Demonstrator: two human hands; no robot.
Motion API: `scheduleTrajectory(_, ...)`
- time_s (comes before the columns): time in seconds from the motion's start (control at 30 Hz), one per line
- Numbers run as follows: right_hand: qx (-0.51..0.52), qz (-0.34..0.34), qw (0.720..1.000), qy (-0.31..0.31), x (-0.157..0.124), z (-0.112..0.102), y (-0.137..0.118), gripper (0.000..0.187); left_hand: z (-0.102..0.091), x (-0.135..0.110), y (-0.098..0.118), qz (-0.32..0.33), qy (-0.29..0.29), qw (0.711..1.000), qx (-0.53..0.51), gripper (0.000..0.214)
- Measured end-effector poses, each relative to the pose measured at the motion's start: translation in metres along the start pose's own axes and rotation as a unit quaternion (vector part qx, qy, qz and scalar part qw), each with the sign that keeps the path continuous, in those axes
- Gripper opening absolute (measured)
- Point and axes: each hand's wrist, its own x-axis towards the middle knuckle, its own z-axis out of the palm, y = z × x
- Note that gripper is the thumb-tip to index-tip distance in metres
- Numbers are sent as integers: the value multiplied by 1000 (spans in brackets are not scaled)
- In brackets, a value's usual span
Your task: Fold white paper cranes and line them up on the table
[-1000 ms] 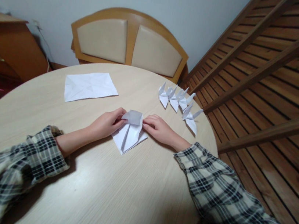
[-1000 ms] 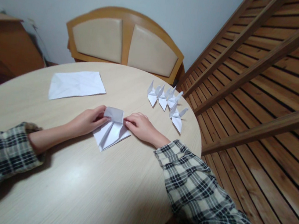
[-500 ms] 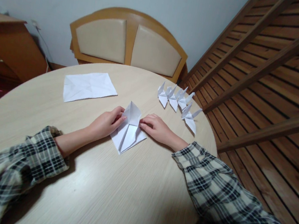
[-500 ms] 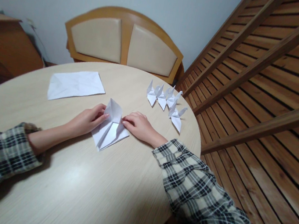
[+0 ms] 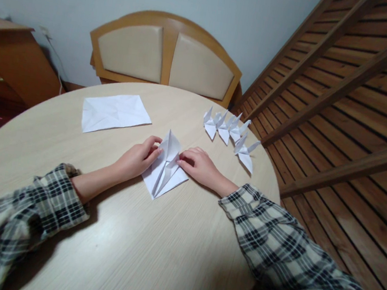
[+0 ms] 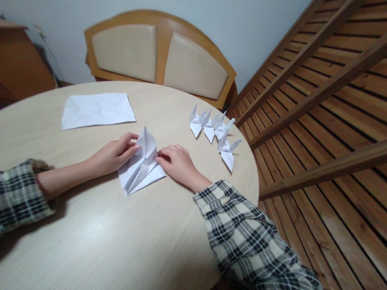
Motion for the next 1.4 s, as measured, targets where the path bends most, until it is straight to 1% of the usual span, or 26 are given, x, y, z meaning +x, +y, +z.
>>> scheduleTrajectory(0.13,5,3,1000,10,0,1,-1,8,-1,0,2,-11,-4,1000,-2,35)
scheduleTrajectory(0.37,7,13,1000,2,0,3,-1,5,-2,-1,4,-5,-12,1000,-9,33)
scheduleTrajectory(0.57,10,9,1000,6,0,4,0,4,-2,-2,3,26,-12,1000,0,26)
scheduleTrajectory(0.67,13,0,1000,5,0,2,0,9,-2,-2,3,47,-11,999,16,20)
scheduleTrajectory(0.77,42,-9,999,8,-1,-2,-1,16,-2,-3,4,52,-16,998,29,14)
scheduleTrajectory(0.87,73,-16,997,22,-1,-5,-2,19,-2,-3,6,52,-26,998,39,17)
scheduleTrajectory(1.03,97,-21,994,41,-1,-4,-3,20,-1,-3,8,63,-35,996,44,20)
scheduleTrajectory(1.27,86,-17,995,43,0,-2,-3,21,0,-4,7,81,-34,995,44,20)
scheduleTrajectory(1.4,78,-16,995,54,0,-2,-4,21,-1,-4,7,84,-33,995,40,19)
